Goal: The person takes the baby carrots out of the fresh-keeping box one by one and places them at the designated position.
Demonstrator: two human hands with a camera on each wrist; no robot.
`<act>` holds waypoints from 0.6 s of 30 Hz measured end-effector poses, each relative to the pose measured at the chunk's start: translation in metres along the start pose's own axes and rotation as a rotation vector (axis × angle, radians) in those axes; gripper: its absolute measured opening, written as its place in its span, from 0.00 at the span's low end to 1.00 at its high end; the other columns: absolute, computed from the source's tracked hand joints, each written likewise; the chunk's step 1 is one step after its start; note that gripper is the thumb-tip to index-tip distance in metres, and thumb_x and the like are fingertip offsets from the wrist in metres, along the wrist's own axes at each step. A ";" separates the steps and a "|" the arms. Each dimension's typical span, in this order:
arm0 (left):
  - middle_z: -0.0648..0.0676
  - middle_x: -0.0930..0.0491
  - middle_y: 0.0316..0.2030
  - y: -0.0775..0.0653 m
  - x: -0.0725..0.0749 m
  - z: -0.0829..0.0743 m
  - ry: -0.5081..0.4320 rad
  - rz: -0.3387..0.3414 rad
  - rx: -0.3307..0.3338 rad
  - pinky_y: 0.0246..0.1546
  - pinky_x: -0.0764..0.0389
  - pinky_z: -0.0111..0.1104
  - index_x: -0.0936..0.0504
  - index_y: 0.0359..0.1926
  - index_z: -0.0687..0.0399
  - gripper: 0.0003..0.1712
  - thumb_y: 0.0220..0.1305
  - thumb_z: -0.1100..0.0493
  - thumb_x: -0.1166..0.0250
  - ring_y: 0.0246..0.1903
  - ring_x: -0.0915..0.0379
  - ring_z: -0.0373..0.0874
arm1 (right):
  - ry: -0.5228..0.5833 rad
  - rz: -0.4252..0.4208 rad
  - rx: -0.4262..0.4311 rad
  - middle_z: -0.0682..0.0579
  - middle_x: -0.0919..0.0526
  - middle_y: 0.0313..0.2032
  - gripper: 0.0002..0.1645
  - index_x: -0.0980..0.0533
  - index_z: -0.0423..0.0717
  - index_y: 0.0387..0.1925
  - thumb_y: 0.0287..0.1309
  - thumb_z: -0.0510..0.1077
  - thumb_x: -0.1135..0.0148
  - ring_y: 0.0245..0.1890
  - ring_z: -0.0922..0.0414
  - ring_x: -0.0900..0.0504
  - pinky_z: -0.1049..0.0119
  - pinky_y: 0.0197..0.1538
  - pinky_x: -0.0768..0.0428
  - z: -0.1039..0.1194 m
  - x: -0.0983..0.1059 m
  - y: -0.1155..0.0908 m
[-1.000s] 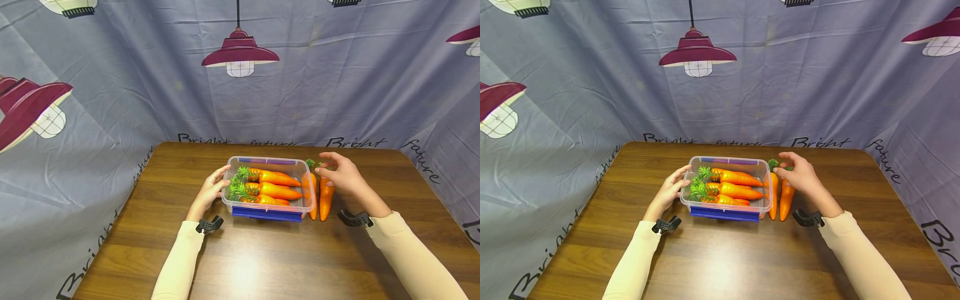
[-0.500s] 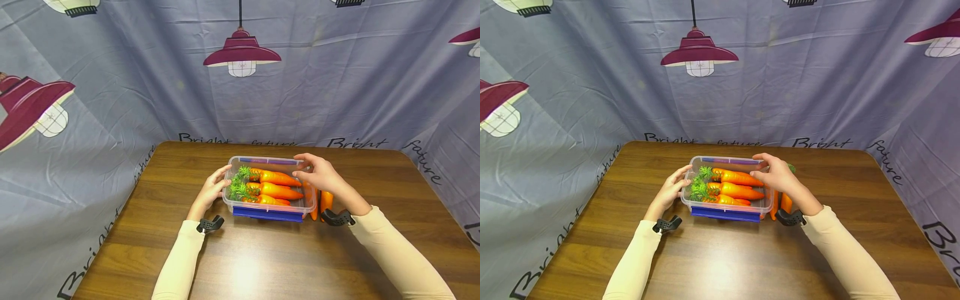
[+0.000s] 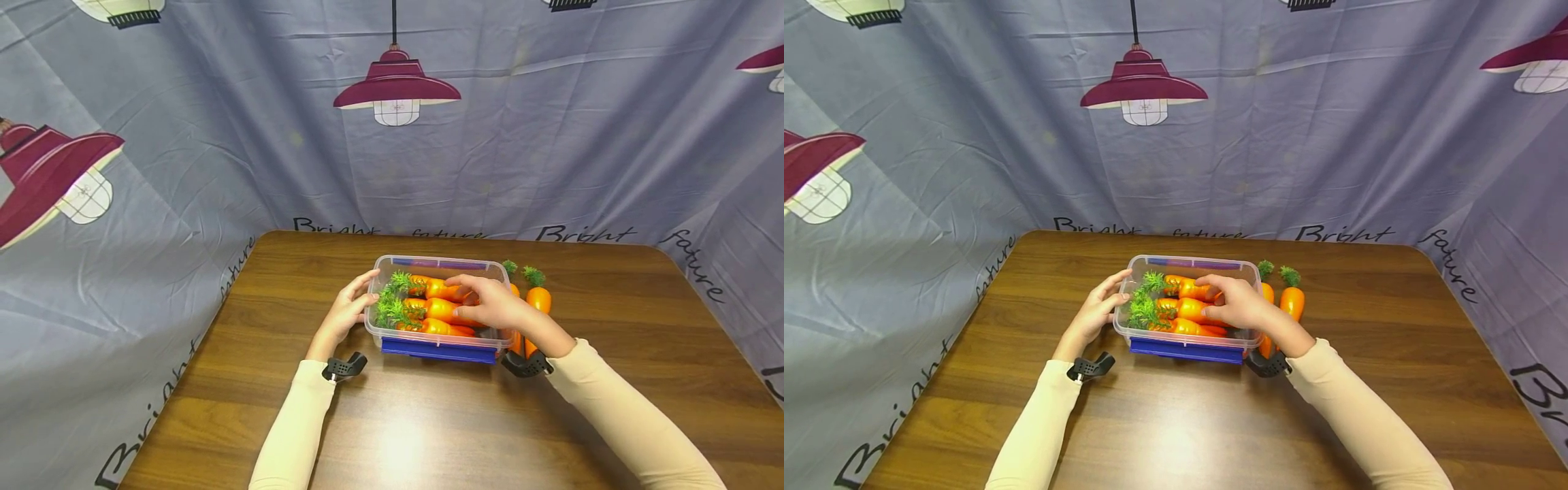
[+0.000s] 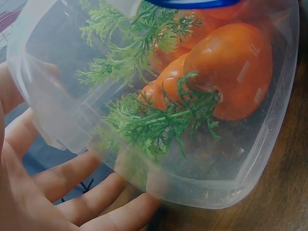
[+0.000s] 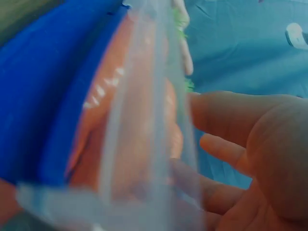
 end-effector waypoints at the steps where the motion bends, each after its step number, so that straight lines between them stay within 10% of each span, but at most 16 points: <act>1: 0.62 0.43 0.78 0.000 0.000 0.000 -0.001 -0.001 -0.001 0.47 0.12 0.43 0.37 0.77 0.46 0.34 0.72 0.62 0.44 0.62 0.26 0.60 | -0.023 0.008 0.009 0.38 0.13 0.47 0.31 0.27 0.39 0.64 0.60 0.40 0.30 0.46 0.43 0.13 0.48 0.50 0.14 0.001 -0.003 0.001; 18: 0.62 0.43 0.78 0.000 0.000 -0.001 -0.006 -0.016 0.005 0.48 0.12 0.44 0.37 0.77 0.46 0.35 0.71 0.62 0.44 0.63 0.27 0.61 | -0.180 0.012 0.056 0.42 0.14 0.54 0.30 0.23 0.43 0.61 0.54 0.33 0.31 0.46 0.48 0.18 0.54 0.49 0.19 0.005 -0.022 0.009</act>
Point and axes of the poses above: each hand's wrist, its own y-axis towards the middle knuckle, its own x-axis out of the back of the hand, z = x × y, the point moved 7 cm from there along y, towards the middle knuckle
